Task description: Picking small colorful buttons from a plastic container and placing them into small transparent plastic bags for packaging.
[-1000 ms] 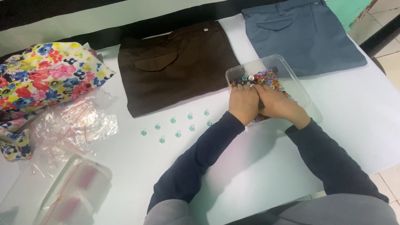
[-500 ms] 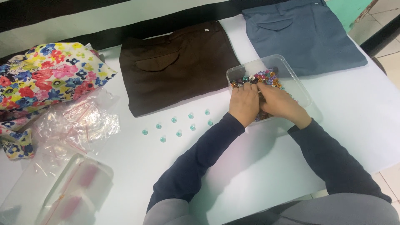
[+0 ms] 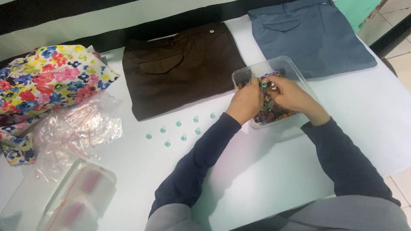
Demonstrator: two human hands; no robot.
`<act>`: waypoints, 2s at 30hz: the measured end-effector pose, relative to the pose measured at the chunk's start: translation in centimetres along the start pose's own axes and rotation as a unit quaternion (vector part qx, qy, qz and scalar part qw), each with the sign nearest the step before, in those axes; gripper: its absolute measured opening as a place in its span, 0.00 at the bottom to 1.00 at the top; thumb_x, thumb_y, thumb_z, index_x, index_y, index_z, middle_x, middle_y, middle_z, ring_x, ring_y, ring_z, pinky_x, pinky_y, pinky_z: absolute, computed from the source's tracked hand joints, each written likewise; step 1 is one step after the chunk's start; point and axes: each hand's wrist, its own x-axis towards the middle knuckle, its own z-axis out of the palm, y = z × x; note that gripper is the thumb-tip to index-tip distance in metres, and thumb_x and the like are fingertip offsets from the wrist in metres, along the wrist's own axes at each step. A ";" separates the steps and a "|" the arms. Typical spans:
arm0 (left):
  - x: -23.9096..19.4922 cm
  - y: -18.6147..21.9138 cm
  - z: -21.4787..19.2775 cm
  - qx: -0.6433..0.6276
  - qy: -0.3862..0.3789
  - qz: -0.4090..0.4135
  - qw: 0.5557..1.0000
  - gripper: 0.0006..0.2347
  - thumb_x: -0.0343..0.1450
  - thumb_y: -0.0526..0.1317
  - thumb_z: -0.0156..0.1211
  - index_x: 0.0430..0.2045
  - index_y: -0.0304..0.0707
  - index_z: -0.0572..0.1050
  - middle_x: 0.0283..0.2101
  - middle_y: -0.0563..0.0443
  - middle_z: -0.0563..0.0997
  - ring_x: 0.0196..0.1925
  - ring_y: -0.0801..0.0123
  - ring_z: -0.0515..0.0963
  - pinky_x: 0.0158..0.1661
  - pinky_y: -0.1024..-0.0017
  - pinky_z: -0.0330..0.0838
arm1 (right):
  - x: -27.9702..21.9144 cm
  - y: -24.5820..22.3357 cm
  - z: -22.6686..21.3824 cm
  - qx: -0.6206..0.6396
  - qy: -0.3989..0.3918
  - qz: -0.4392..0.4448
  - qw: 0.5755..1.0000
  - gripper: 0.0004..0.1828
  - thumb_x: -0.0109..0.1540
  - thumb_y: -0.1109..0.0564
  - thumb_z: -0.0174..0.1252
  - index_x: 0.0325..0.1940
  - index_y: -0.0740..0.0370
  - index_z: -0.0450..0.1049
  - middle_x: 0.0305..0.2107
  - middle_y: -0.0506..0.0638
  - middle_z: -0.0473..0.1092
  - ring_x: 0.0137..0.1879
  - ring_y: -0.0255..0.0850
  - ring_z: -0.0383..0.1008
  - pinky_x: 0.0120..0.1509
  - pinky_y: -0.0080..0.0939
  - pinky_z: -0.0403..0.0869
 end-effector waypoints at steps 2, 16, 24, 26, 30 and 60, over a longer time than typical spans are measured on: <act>-0.5 0.5 -1.6 -0.041 -0.008 -0.007 0.999 0.10 0.75 0.35 0.42 0.42 0.26 0.68 0.30 0.40 0.78 0.32 0.50 0.86 0.34 0.62 0.79 | -0.6 -1.0 -1.0 0.049 -0.004 0.021 0.999 0.26 0.64 0.67 0.50 0.68 0.67 0.66 0.59 0.75 0.66 0.54 0.63 0.75 0.55 0.61 0.74; -1.1 0.4 -4.4 -0.244 -0.020 -0.017 0.969 0.11 0.75 0.38 0.49 0.50 0.33 0.69 0.43 0.32 0.81 0.48 0.40 0.83 0.48 0.50 0.77 | 0.0 -0.5 -2.7 0.268 -0.013 0.031 0.963 0.22 0.61 0.70 0.56 0.61 0.72 0.70 0.57 0.73 0.64 0.51 0.59 0.77 0.44 0.50 0.81; -1.2 0.6 -4.2 -0.244 -0.020 -0.006 0.970 0.10 0.74 0.36 0.52 0.48 0.33 0.68 0.45 0.32 0.80 0.50 0.40 0.81 0.49 0.49 0.75 | 0.4 -0.2 -2.5 0.253 0.004 0.019 0.967 0.17 0.61 0.68 0.61 0.55 0.71 0.73 0.47 0.66 0.69 0.50 0.55 0.77 0.43 0.52 0.81; -1.2 0.4 -3.6 -0.241 -0.009 -0.001 0.970 0.10 0.73 0.35 0.52 0.47 0.35 0.68 0.44 0.34 0.79 0.49 0.41 0.82 0.48 0.50 0.76 | 0.0 -0.3 -2.6 0.208 -0.001 0.003 0.978 0.21 0.59 0.65 0.64 0.57 0.70 0.73 0.51 0.70 0.69 0.58 0.64 0.70 0.51 0.61 0.76; -1.0 0.3 -2.8 -0.228 0.033 0.018 0.973 0.09 0.73 0.34 0.56 0.46 0.40 0.67 0.44 0.40 0.77 0.47 0.42 0.82 0.46 0.51 0.78 | -0.4 -1.4 -3.2 0.187 -0.020 0.019 0.982 0.32 0.57 0.62 0.66 0.65 0.69 0.69 0.62 0.80 0.59 0.68 0.79 0.56 0.55 0.64 0.76; -16.8 -9.2 -16.4 -0.218 0.130 -0.085 0.963 0.03 0.68 0.34 0.60 0.32 0.40 0.77 0.28 0.52 0.80 0.33 0.66 0.83 0.37 0.70 0.77 | 1.8 -17.4 10.5 -0.085 -0.032 -0.155 0.984 0.13 0.63 0.44 0.60 0.39 0.53 0.81 0.34 0.49 0.81 0.45 0.45 0.82 0.47 0.46 0.79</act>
